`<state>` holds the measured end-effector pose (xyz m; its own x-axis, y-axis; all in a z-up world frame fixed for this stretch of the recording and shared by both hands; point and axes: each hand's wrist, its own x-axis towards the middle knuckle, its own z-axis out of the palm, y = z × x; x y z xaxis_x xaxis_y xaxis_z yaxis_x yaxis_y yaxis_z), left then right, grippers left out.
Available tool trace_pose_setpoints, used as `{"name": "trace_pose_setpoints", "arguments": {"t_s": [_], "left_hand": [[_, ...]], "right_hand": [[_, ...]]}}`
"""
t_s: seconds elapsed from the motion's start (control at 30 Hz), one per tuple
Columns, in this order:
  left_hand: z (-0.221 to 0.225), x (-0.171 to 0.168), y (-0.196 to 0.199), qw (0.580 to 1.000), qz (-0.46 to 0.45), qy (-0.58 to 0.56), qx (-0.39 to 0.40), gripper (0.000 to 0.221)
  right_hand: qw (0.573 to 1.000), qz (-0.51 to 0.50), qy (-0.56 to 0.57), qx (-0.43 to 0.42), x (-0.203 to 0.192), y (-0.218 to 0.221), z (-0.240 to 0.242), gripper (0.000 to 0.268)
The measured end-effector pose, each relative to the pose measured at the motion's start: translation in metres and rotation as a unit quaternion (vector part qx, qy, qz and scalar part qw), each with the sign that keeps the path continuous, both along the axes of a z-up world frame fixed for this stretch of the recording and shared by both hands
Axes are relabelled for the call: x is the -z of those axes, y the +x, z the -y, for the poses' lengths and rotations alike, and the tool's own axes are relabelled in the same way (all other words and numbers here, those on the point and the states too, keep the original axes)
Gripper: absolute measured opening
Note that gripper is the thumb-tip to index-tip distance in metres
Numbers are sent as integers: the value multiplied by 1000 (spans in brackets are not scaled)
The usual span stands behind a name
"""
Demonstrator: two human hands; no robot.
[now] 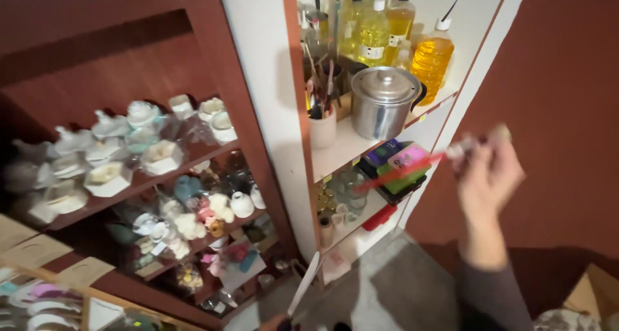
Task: Preparing wicks and fragrance oils for candle making by measuring materials and organizing the workspace.
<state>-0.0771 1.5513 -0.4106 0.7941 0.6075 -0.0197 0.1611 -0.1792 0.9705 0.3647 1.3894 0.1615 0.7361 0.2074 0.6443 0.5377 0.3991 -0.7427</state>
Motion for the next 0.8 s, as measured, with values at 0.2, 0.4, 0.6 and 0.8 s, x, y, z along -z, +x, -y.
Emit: {"name": "trace_pose_setpoints", "arguments": {"t_s": [0.2, 0.4, 0.6, 0.8], "left_hand": [[-75, -32, 109, 995, -24, 96, 7, 24], [-50, -46, 134, 980, -117, 156, -26, 31], [-28, -79, 142, 983, -118, -52, -133, 37], [-14, -201, 145, 980, -100, -148, -87, 24]], "right_hand": [[965, 253, -38, 56, -96, 71, -158, 13], [952, 293, -84, -22, -109, 90, -248, 14], [940, 325, -98, -42, -116, 83, -257, 13], [914, 379, -132, -54, -112, 80, -264, 11]]}}
